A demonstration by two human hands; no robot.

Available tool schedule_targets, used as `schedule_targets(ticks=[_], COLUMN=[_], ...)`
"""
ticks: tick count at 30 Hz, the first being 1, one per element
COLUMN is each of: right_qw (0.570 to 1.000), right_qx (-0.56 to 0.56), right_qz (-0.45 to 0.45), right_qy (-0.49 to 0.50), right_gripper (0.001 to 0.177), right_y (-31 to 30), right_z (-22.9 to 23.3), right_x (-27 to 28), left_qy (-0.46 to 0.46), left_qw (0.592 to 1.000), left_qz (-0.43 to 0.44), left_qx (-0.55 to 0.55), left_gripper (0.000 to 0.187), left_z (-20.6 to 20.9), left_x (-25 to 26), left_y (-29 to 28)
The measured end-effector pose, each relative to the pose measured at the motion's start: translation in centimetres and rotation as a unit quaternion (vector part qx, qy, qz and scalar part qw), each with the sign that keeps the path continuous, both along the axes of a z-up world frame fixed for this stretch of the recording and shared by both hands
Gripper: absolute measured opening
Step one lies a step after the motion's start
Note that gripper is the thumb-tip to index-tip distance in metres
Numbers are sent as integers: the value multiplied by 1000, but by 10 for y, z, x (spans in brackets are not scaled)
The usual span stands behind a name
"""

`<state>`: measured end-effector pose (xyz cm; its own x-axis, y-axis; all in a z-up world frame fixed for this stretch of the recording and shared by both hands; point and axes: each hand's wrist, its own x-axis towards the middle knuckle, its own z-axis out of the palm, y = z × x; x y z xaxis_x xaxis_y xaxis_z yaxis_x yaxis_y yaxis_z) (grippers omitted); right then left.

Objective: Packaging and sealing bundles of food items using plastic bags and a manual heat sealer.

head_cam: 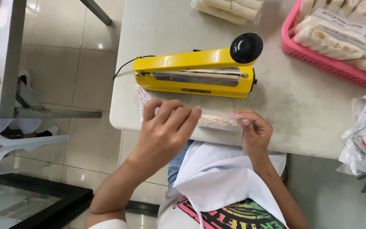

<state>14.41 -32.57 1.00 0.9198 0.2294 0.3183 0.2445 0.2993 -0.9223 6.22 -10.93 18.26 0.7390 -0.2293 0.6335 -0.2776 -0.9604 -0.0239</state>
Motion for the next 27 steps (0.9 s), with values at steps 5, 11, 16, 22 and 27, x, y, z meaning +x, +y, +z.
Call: schedule_targets(ticks=[5, 11, 16, 22, 27], right_qw=[1000, 998, 997, 997, 996], right_qx=[-1, 42, 64, 58, 68], right_qz=[6, 26, 32, 23, 13], right_qy=[-7, 28, 41, 34, 56], right_gripper=[48, 61, 59, 61, 58], right_y=[3, 2, 2, 6, 5], right_z=[6, 6, 8, 4, -7], right_x=[-3, -7, -8, -8, -6], left_qy=[3, -11, 19, 88, 126], left_qw=[999, 994, 989, 975, 962], left_qz=[-43, -104, -134, -157, -193], left_qx=[28, -11, -55, -133, -150], left_gripper=[9, 11, 5, 5, 9], left_z=[-11, -28, -22, -37, -36], left_x=[15, 33, 36, 37, 40], left_y=[-23, -43, -40, -26, -27])
